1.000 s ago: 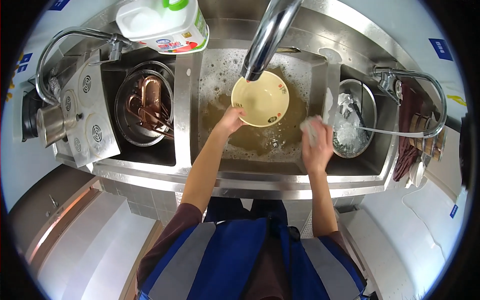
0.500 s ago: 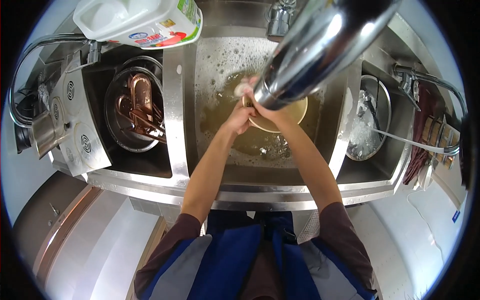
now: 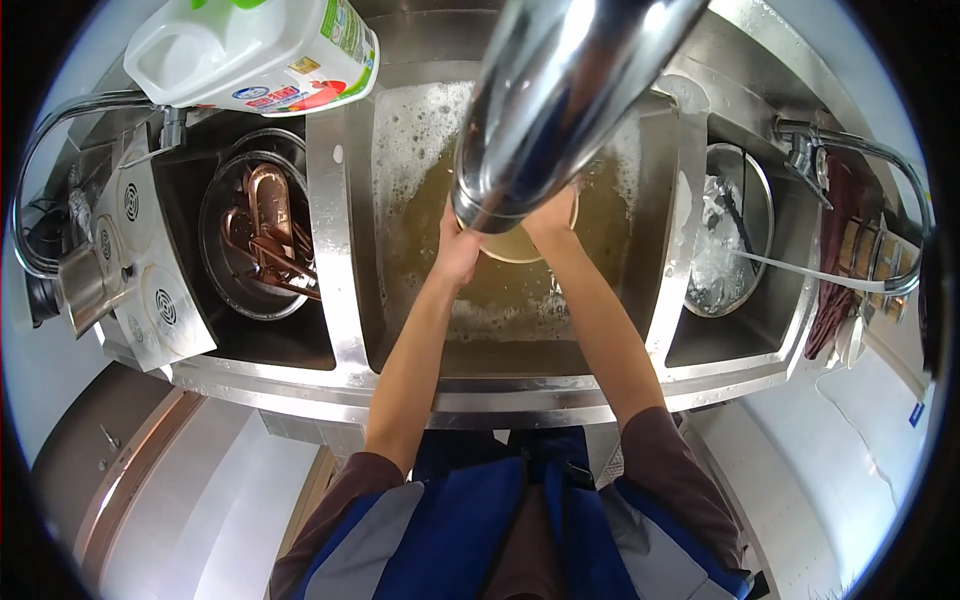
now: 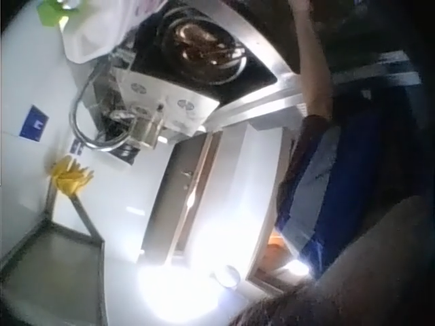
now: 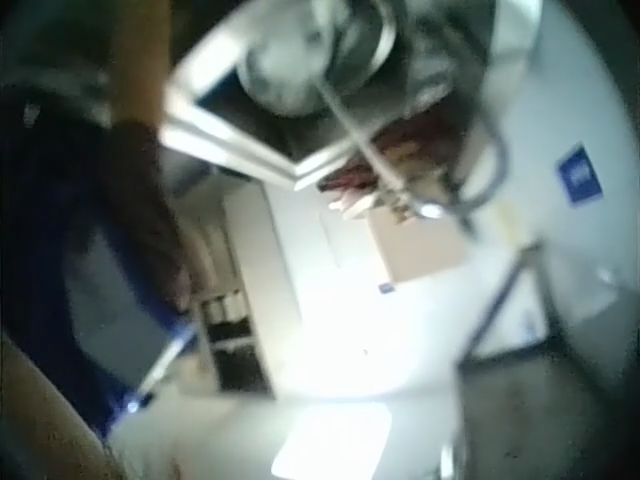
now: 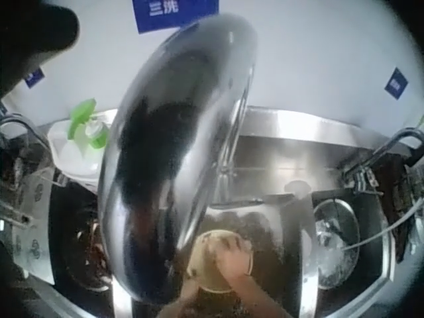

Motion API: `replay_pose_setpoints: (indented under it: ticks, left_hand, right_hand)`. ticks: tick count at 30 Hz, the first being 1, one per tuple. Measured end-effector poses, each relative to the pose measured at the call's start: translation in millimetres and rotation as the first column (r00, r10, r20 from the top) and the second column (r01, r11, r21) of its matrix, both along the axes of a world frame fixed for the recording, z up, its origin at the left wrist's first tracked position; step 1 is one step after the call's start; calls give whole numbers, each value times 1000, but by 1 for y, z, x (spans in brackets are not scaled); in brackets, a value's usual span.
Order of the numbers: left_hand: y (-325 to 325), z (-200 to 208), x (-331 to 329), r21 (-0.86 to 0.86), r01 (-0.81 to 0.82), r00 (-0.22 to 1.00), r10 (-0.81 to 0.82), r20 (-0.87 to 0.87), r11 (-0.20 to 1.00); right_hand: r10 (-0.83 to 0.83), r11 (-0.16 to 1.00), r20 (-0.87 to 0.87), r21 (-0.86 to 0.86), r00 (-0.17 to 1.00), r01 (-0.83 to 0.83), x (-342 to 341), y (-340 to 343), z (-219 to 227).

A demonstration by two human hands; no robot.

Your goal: Washing and rinsing various bowls and utensils in a kitchen sink.

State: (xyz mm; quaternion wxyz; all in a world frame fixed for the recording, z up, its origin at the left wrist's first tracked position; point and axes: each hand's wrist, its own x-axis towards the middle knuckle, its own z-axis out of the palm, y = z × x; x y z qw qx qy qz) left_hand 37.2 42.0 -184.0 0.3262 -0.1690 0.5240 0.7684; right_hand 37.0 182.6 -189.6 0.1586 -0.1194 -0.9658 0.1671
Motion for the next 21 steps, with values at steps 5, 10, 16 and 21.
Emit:
replay_pose_setpoints:
  ticks: [5,10,16,21]
  left_hand:
    - [0,10,-3,-303,41,777,-221,-589,952]
    - [-3,10,8,-151,28,871,-98,-482,988]
    - [-13,35,34,-133,-14,938,-33,-346,991]
    - [-39,66,-9,-270,259,964,-234,123,927]
  right_hand:
    - [-26,996,253,-77,967,47,40,-3,14]
    - [-5,957,46,-289,999,18,47,9,28]
    - [-377,592,241,-680,894,433,48,23,-3]
    - [-63,533,106,-837,992,124,55,36,-18]
